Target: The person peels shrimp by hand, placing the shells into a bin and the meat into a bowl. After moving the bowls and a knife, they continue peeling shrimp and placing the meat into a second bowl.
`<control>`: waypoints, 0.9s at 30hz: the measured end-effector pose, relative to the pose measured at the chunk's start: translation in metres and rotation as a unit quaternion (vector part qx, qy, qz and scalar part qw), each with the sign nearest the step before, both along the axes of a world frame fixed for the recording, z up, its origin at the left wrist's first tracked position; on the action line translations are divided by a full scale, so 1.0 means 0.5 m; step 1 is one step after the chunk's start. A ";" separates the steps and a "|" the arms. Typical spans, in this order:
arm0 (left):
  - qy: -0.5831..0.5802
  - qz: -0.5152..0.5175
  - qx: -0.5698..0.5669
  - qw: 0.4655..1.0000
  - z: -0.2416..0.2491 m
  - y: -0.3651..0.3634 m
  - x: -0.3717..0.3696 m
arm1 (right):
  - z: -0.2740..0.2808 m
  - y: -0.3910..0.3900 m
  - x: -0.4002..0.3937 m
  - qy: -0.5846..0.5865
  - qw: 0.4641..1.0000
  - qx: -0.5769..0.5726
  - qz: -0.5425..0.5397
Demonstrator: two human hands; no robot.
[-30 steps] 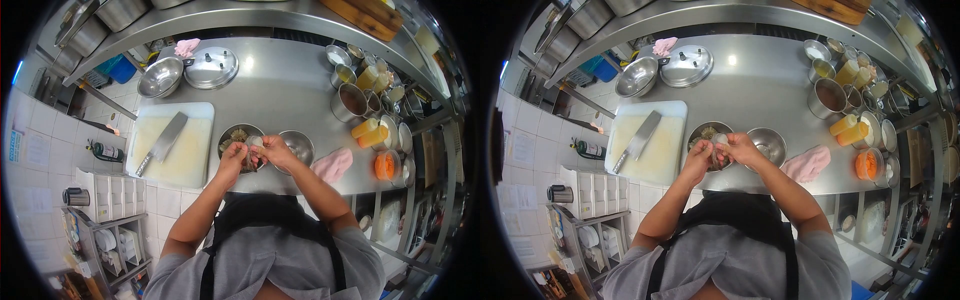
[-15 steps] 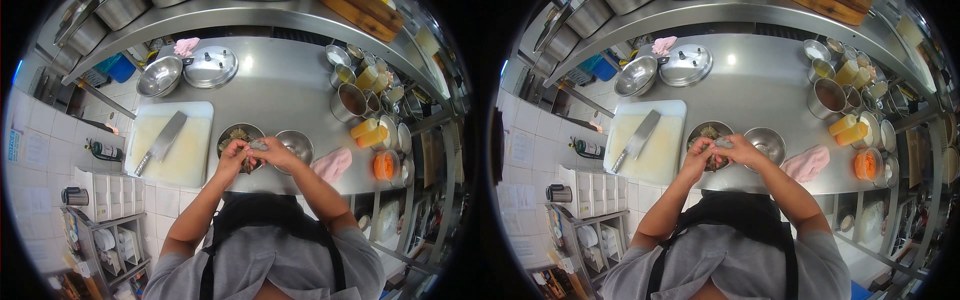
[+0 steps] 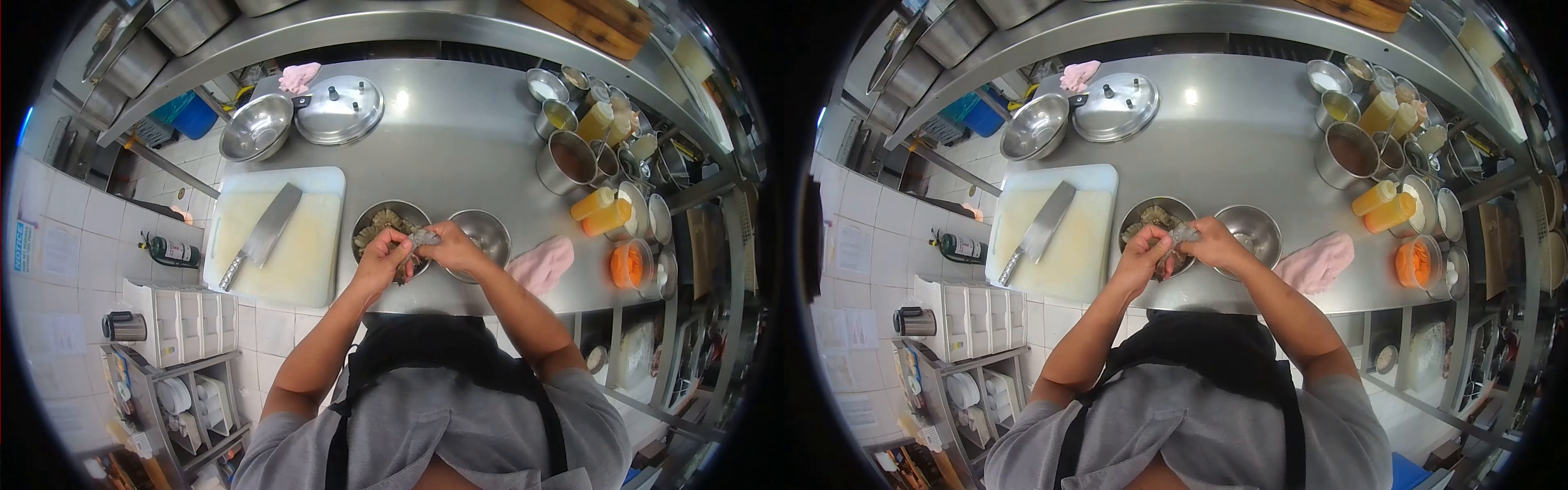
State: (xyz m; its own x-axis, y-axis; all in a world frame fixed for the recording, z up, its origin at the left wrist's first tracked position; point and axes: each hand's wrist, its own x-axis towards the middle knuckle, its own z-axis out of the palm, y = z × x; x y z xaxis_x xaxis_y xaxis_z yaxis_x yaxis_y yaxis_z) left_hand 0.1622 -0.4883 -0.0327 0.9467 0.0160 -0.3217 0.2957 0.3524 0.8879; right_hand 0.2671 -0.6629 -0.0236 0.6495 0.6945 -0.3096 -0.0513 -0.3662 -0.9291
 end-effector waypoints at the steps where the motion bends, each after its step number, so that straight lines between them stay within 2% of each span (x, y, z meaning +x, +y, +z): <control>1: 0.003 -0.002 -0.002 1.000 0.003 -0.001 0.001 | 0.001 -0.004 0.001 0.000 1.000 0.000 0.000; 4: 0.003 -0.003 -0.017 1.000 -0.006 0.000 0.007 | -0.003 -0.014 0.007 0.032 0.999 -0.008 0.022; 6: 0.005 -0.006 -0.005 1.000 -0.007 -0.002 0.007 | -0.010 -0.018 0.010 0.186 0.978 0.093 0.024; 11: -0.042 -0.014 0.038 0.998 -0.014 -0.005 0.013 | -0.008 -0.006 -0.003 0.161 0.983 0.085 -0.018; 22: -0.032 -0.018 0.004 0.999 -0.027 0.008 0.001 | -0.021 0.005 -0.012 0.148 0.988 0.052 0.003; 23: -0.032 -0.018 0.004 0.999 -0.029 0.009 0.001 | -0.022 0.002 -0.011 0.176 0.981 0.083 0.009; 25: -0.027 -0.013 0.054 0.998 -0.031 0.011 0.002 | -0.018 0.003 -0.012 0.204 0.972 0.113 0.015; 27: -0.042 -0.016 0.067 0.997 -0.033 0.010 0.001 | -0.014 0.007 -0.014 0.160 0.983 0.087 0.004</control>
